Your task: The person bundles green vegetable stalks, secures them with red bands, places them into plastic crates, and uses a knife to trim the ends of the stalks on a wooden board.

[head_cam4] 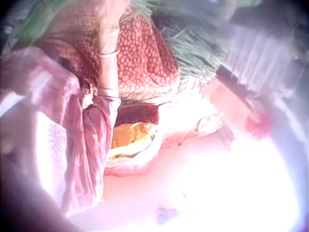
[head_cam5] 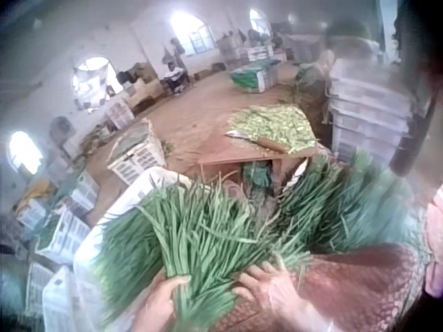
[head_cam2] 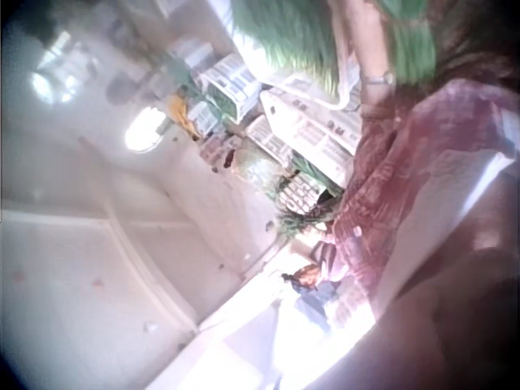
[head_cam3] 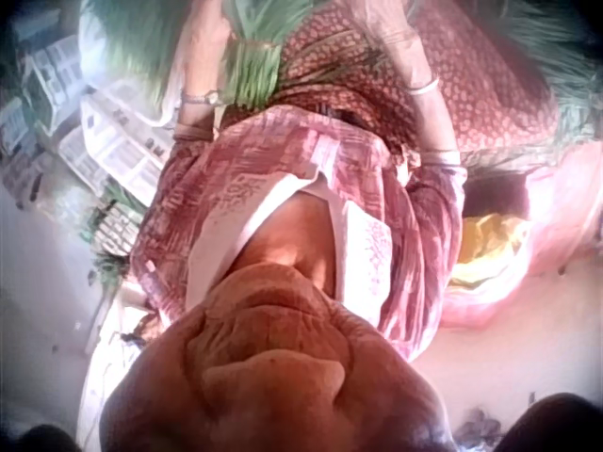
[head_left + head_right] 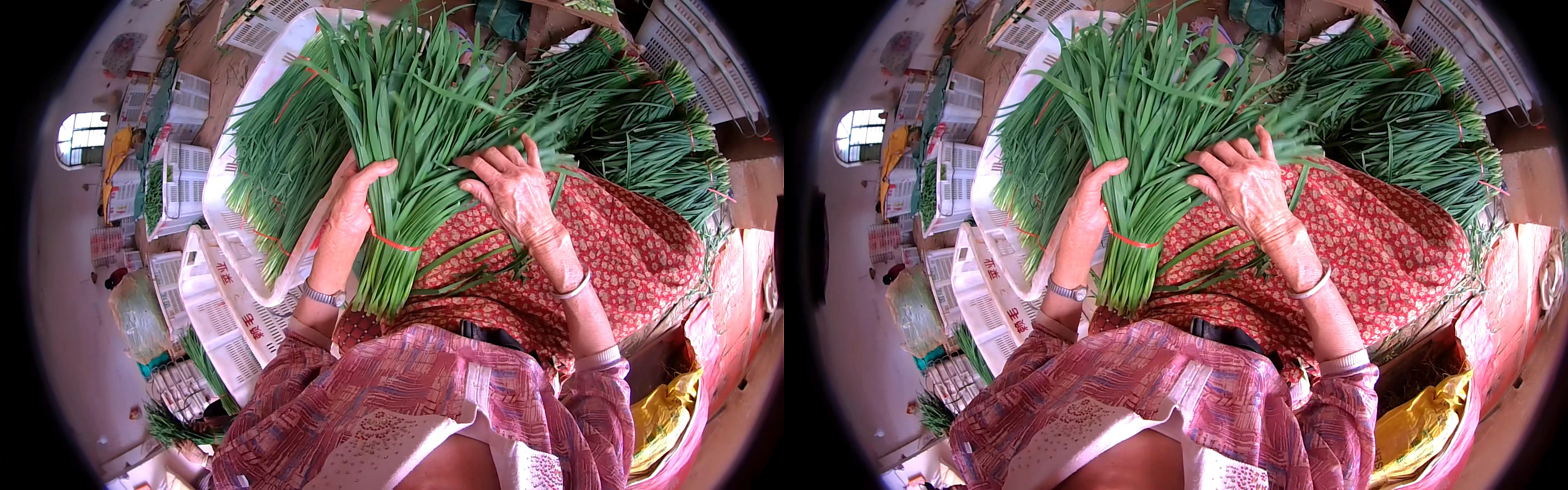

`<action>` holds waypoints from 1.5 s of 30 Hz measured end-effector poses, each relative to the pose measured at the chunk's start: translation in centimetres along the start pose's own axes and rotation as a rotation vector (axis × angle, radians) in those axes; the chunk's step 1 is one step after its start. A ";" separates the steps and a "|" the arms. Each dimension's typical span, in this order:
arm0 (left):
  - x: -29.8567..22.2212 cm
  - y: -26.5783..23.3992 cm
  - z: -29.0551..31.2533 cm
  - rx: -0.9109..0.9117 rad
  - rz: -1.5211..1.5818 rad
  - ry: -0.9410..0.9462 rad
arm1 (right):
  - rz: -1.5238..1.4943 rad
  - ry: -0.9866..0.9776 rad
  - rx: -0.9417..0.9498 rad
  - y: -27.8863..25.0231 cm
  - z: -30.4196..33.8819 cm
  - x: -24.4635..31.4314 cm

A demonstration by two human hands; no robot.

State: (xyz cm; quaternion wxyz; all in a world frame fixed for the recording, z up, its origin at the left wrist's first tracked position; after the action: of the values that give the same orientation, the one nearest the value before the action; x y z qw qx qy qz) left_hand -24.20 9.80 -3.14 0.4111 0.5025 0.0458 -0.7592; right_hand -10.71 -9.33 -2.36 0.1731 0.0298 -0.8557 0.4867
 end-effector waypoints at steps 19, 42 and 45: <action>0.0 3.4 1.7 0.008 -0.109 0.144 | -0.467 0.177 -0.385 -2.6 -7.0 2.5; 0.5 2.8 1.5 0.055 -0.085 0.217 | -0.583 0.231 -0.444 1.1 -5.1 4.5; 0.7 2.5 1.2 0.016 -0.121 0.182 | -1.075 0.468 -0.356 2.1 -5.2 3.6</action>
State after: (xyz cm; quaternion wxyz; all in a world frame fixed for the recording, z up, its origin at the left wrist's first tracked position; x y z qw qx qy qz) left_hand -23.55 7.17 -2.29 0.3546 0.5691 0.1071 -0.7341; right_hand -13.13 -3.43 -0.46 0.5802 0.3200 -0.7283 0.1746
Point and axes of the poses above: each hand's wrist, its own z-axis away from the middle knuckle, its own y-axis out of the palm, x = y × z, the point moved 4 cm from there along -z, towards the middle knuckle, and after that the axes turned 7 degrees about -y, right-handed, at the moved point
